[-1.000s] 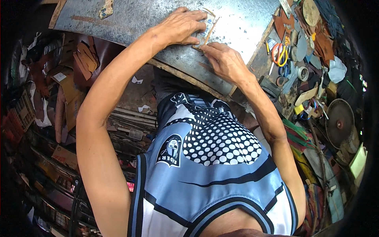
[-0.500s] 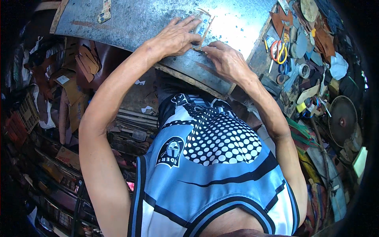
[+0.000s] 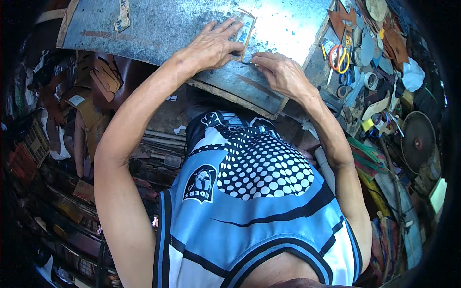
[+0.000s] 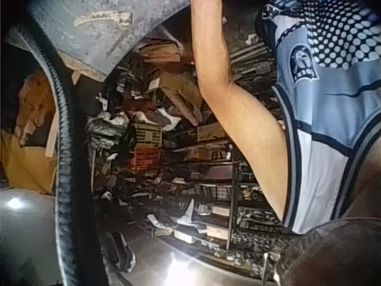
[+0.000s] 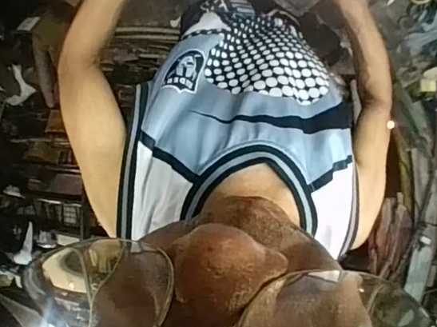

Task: The worker is trimming excess material from leather shoe components and applying adhesive to prepare them for assembly.

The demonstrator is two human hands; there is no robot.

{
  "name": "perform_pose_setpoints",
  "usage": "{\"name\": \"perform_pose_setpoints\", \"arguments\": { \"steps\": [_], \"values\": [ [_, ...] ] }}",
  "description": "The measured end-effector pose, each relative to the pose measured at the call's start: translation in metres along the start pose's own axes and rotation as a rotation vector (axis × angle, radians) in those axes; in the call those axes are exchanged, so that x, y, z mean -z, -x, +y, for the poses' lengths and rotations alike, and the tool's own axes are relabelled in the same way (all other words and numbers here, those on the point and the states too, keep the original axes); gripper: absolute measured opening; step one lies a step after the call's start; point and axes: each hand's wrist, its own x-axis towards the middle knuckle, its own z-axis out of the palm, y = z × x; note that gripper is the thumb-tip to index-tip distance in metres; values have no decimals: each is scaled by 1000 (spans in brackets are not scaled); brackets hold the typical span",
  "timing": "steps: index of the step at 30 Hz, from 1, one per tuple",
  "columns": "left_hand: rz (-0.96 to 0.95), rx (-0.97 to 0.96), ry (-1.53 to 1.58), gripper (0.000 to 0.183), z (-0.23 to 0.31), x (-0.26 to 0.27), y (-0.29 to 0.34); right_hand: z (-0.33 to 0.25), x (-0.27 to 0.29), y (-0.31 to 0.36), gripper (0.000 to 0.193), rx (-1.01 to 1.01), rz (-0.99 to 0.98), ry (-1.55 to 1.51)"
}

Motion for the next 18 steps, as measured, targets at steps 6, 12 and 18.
{"name": "perform_pose_setpoints", "arguments": {
  "steps": [6,12,18],
  "values": [
    [-81,-11,27,25,5,1,-13,9,6,2,29,-1,-35,24],
    [-11,-90,83,32,0,-33,-37,16,58,70,33,-176,-471,-332],
    [267,-129,118,34,27,-48,-31,4,5,55,53,-708,292,-224]
  ]
}}
